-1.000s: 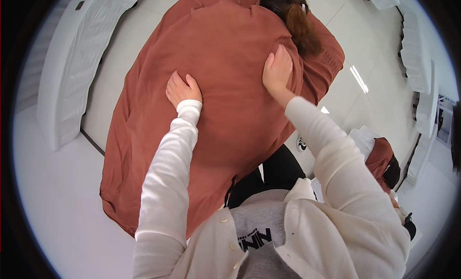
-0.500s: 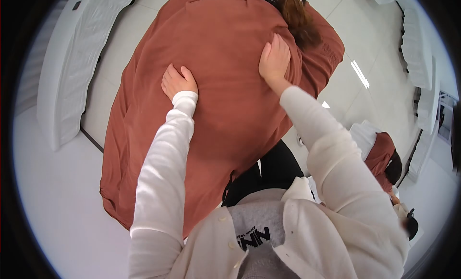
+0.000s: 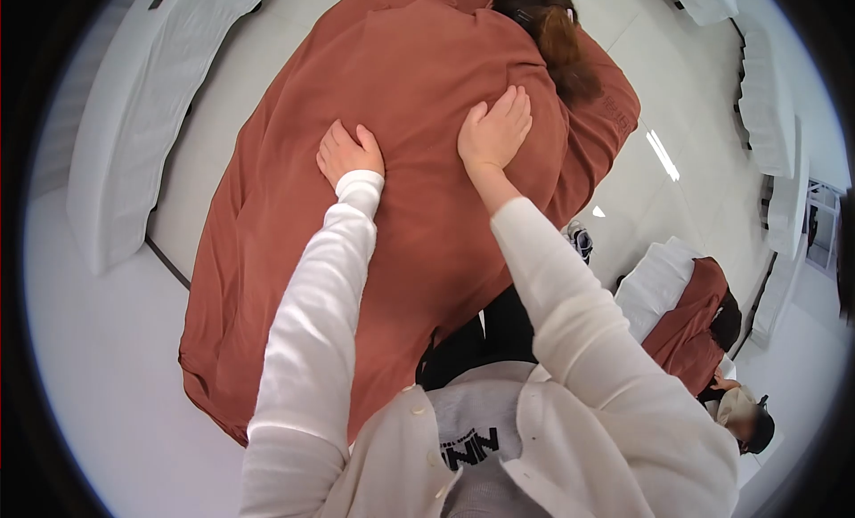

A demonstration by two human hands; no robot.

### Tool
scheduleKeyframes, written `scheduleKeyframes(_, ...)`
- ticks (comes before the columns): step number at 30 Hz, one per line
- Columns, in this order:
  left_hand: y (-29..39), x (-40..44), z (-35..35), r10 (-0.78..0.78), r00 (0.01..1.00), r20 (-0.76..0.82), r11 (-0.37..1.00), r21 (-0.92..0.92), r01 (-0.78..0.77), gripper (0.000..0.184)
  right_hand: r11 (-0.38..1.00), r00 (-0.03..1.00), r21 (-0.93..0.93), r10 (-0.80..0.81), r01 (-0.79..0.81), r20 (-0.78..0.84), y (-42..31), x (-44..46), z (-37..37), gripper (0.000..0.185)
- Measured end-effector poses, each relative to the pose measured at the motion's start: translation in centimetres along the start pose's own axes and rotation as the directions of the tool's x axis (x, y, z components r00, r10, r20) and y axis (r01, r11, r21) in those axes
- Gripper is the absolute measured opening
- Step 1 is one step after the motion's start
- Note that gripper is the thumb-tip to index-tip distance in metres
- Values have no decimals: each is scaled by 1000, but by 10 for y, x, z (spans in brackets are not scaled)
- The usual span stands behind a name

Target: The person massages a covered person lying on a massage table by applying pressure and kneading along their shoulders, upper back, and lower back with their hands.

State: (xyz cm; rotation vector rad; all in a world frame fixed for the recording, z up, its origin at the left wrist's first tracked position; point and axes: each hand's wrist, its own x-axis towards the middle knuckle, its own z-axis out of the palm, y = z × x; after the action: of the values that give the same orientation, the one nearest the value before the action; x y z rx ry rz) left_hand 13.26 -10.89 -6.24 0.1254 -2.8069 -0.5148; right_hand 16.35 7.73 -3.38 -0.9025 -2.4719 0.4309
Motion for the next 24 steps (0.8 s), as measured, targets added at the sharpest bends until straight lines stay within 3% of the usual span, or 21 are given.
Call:
scheduleKeyframes(2,-3,2,1,-1,1000,20,1000,-7,1,44,999,999,-27,40,-39,19,-14,4,1,57)
scheduleKeyframes(6,1,2,2,-37,999,29,999,-28,38,45,982,990,-129,-140,140,6,0,-4,-3,59)
scheduleKeyframes(8,0,2,1,14,1000,13,1000,-10,-14,44,992,992,-10,-127,128,18,15,-11,-8,60)
scheduleKeyframes(9,1,0,-1,44,999,-2,999,-25,-44,45,987,981,11,-160,162,-108,28,-12,4,59)
scheduleKeyframes(10,1,-1,-1,54,998,-8,998,-28,-55,46,983,976,21,-177,182,-128,31,-5,7,57)
scheduleKeyframes(13,-2,-1,4,62,997,-44,998,-8,-62,46,994,994,21,-103,104,-35,13,17,15,56)
scheduleKeyframes(15,-2,0,6,21,999,-41,999,-47,-23,46,987,996,-159,32,-18,85,-9,28,19,56)
scheduleKeyframes(18,-2,1,5,20,1000,-7,999,-36,-20,46,976,996,-203,-85,85,5,-6,14,21,59)
scheduleKeyframes(22,-1,0,0,42,999,7,999,-33,-42,47,973,974,-44,-225,226,25,27,-8,0,61)
scheduleKeyframes(24,0,-3,0,69,998,6,996,-55,-68,48,977,977,-5,-215,215,10,33,-4,3,60)
